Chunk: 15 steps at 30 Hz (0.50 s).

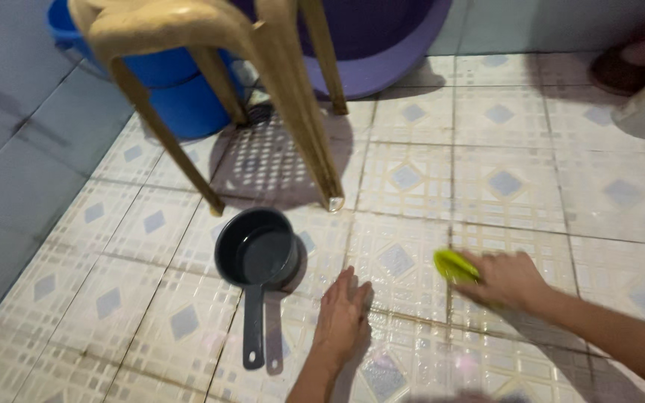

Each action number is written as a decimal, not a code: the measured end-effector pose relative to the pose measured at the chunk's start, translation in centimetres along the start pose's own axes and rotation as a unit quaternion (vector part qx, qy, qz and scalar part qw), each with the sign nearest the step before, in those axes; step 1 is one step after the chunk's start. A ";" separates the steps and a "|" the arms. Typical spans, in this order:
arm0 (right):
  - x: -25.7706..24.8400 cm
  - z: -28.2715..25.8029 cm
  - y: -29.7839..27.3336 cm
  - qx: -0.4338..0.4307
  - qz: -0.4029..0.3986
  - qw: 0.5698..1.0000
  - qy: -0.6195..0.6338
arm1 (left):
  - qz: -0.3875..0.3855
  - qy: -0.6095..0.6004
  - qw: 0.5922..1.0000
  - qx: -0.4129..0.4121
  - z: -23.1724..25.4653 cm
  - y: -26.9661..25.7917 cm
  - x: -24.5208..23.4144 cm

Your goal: The person cleans a tiled bathroom floor by spraying cleaner and scrubbing with a brush. They move a plastic stool and a metal pan to access the floor area, then scrub the tiles and grout lines with a yellow brush.

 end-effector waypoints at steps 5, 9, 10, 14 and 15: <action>-2.8 3.5 6.5 0.110 0.019 0.994 0.010 | 0.001 -0.032 0.999 0.013 1.8 0.0 -0.7; -0.8 3.1 5.2 0.099 0.018 0.988 0.119 | -0.006 -0.013 1.000 0.008 1.0 -0.9 -0.8; 0.2 2.2 4.0 0.086 0.017 0.983 0.161 | -0.004 -0.004 1.000 0.011 0.8 -1.3 -0.8; 5.5 -2.7 -3.7 0.020 -0.025 0.993 0.115 | -0.017 0.000 1.000 -0.004 0.3 -0.8 0.1; 6.0 -3.6 -4.8 -0.020 0.005 0.995 0.101 | -0.009 0.010 1.000 0.010 0.8 -0.2 0.4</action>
Point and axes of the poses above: each hand's wrist, its own y-axis towards the middle knuckle, its own x-axis out of the palm, z = x × y, the point moved 7 cm from there along y, towards the middle knuckle, and after that the axes turned 4 degrees about -y, right-handed, at the moved point
